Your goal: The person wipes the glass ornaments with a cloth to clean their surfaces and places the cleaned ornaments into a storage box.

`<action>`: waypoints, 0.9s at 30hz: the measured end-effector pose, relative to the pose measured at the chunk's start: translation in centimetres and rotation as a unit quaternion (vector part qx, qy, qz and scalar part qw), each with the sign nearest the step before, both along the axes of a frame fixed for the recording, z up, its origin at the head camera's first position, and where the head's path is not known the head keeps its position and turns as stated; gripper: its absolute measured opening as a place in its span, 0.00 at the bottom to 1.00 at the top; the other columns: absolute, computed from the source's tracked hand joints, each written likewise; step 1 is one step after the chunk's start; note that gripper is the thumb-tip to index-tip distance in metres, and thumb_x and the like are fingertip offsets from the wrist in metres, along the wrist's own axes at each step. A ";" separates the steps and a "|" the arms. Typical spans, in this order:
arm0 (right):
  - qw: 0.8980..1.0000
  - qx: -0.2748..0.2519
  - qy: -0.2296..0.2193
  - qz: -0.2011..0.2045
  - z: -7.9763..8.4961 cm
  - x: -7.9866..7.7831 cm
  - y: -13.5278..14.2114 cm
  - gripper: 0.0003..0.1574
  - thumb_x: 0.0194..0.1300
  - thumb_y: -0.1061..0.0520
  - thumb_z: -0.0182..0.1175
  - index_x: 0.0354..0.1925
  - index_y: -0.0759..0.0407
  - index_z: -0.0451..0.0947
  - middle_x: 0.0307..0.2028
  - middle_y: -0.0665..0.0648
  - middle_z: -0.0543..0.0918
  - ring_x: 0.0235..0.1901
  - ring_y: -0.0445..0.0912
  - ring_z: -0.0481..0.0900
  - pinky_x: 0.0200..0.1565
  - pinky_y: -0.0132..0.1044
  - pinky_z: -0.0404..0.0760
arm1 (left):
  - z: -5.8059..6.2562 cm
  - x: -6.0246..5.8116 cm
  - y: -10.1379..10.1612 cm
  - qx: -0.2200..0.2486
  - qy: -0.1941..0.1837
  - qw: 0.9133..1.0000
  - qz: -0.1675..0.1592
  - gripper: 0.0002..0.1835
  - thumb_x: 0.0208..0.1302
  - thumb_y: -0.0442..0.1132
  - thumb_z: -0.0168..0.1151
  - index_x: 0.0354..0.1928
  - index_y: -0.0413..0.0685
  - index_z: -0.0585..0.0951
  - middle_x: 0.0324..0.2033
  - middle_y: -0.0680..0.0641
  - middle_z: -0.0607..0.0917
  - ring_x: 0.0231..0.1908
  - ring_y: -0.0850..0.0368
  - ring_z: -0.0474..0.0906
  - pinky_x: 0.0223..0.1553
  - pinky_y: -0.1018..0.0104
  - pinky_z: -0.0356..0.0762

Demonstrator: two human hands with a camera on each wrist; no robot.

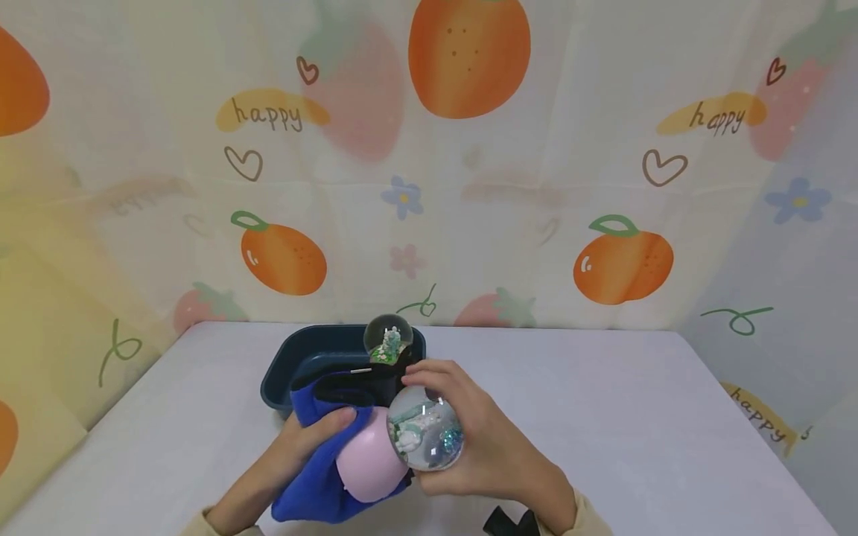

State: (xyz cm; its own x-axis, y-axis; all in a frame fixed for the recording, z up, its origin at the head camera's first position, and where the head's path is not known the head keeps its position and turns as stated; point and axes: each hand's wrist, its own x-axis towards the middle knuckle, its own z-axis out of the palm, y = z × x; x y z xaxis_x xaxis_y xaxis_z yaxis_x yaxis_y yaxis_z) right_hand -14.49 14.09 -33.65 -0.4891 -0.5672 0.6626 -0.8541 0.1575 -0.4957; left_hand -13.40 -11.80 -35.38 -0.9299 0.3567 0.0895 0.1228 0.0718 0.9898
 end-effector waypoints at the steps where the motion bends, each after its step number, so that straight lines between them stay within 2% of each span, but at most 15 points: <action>1: 1.000 0.010 -0.004 -0.012 0.0 0.0 0.0 0.61 0.30 0.65 0.80 0.66 0.59 0.66 0.63 0.58 0.72 0.59 0.46 0.74 0.58 0.34 0.79 | 0.0 0.1 0.1 -0.004 0.004 1.000 0.017 0.32 0.67 0.50 0.61 0.64 0.36 0.68 0.53 0.38 0.80 0.48 0.51 0.79 0.49 0.61 0.80; 3: 0.999 0.029 -0.012 -0.034 0.1 -0.1 0.1 0.64 0.31 0.63 0.81 0.68 0.58 0.64 0.63 0.55 0.73 0.57 0.43 0.76 0.56 0.33 0.80 | 0.1 0.2 0.4 -0.013 0.015 0.998 0.052 0.29 0.66 0.48 0.62 0.63 0.39 0.70 0.52 0.37 0.81 0.48 0.51 0.80 0.49 0.60 0.80; 6: 0.997 0.046 -0.019 -0.054 0.0 -0.2 0.1 0.62 0.32 0.60 0.82 0.66 0.55 0.66 0.60 0.53 0.76 0.53 0.43 0.78 0.53 0.34 0.81 | 0.1 0.3 0.7 -0.027 0.051 0.994 0.095 0.22 0.65 0.44 0.64 0.59 0.45 0.75 0.50 0.41 0.84 0.48 0.52 0.81 0.50 0.62 0.79; 10: 0.995 0.054 -0.040 -0.068 -0.3 -0.3 0.1 0.59 0.33 0.59 0.82 0.65 0.53 0.67 0.58 0.50 0.77 0.52 0.45 0.78 0.51 0.36 0.82 | 0.1 0.2 1.1 -0.052 0.140 0.980 0.135 0.16 0.66 0.40 0.64 0.55 0.51 0.79 0.47 0.49 0.86 0.47 0.58 0.82 0.51 0.65 0.78; 13: 0.994 0.058 -0.056 -0.078 -0.4 -0.3 0.0 0.60 0.33 0.60 0.82 0.65 0.53 0.67 0.58 0.49 0.76 0.52 0.45 0.78 0.52 0.35 0.82 | 0.0 0.1 1.3 -0.059 0.183 0.969 0.157 0.15 0.65 0.38 0.65 0.54 0.53 0.80 0.44 0.52 0.87 0.46 0.62 0.82 0.51 0.66 0.78; 15: 0.992 0.060 -0.071 -0.081 -0.5 -0.3 0.1 0.60 0.33 0.60 0.82 0.65 0.54 0.66 0.58 0.49 0.77 0.52 0.45 0.77 0.53 0.35 0.81 | -0.1 0.1 1.4 -0.057 0.189 0.966 0.166 0.15 0.65 0.38 0.65 0.53 0.53 0.80 0.43 0.53 0.87 0.45 0.63 0.82 0.50 0.66 0.78; 20: 0.989 0.065 -0.105 -0.085 -0.4 0.1 0.0 0.58 0.35 0.58 0.83 0.64 0.52 0.66 0.56 0.52 0.78 0.51 0.44 0.78 0.52 0.33 0.80 | -0.1 0.2 1.5 -0.054 0.173 0.967 0.181 0.14 0.64 0.38 0.66 0.52 0.53 0.81 0.44 0.53 0.87 0.46 0.62 0.83 0.51 0.65 0.79; 27: 0.981 0.048 -0.150 -0.112 -0.3 0.3 -0.1 0.48 0.44 0.49 0.80 0.61 0.46 0.69 0.51 0.50 0.82 0.43 0.40 0.78 0.40 0.34 0.82 | -0.1 0.3 1.7 -0.055 0.185 0.968 0.159 0.16 0.66 0.38 0.65 0.55 0.53 0.79 0.45 0.53 0.86 0.46 0.62 0.82 0.50 0.66 0.79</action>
State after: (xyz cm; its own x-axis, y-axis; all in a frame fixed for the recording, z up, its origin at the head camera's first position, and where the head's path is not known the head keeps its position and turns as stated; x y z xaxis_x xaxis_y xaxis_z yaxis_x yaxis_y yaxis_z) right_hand -14.15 13.94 -33.94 -0.7740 -0.4753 0.4185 -0.6102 0.3832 -0.6934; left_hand -13.12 -10.14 -35.43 -0.9056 0.0836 0.4157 0.4223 0.2664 0.8664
